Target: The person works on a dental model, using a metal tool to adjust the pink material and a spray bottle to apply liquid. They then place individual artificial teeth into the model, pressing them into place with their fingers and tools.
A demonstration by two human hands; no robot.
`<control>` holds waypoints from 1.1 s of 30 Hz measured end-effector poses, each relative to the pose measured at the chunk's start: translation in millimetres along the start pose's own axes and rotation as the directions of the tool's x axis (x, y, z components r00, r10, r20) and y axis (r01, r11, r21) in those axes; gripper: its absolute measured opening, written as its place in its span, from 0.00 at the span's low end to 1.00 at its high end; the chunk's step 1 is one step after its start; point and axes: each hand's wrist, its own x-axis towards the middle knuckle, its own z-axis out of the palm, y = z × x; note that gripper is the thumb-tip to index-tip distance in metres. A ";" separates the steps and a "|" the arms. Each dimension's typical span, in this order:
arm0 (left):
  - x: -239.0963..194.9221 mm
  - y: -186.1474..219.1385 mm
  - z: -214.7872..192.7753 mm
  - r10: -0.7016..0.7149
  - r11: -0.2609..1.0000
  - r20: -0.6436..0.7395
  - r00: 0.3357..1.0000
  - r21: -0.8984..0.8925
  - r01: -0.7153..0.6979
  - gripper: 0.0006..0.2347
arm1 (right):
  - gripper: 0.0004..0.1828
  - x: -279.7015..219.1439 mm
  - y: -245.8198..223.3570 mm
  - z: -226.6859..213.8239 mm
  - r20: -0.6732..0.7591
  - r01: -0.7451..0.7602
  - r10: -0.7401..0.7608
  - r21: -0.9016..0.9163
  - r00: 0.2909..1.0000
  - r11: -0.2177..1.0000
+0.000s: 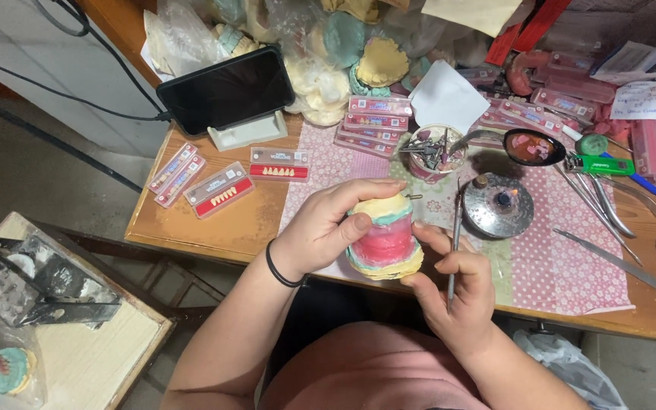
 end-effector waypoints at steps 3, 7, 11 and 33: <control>0.3 -0.5 -0.1 -0.005 1.000 0.005 1.000 0.016 0.005 0.25 | 0.19 0.5 0.7 0.5 0.003 0.008 -0.008 0.009 1.000 1.000; 0.5 0.5 0.0 -0.002 1.000 0.008 1.000 0.023 0.002 0.25 | 0.18 -0.3 0.6 0.5 0.004 -0.001 0.001 0.014 1.000 1.000; 0.6 0.3 0.1 0.002 1.000 0.010 1.000 0.017 -0.002 0.24 | 0.19 -1.0 1.5 1.3 -0.006 0.014 -0.014 -0.005 1.000 1.000; 3.1 2.1 7.2 -0.053 0.998 -0.039 0.998 0.012 0.054 0.27 | 0.18 0.9 0.3 1.7 -0.079 0.130 -0.143 -0.143 0.987 0.981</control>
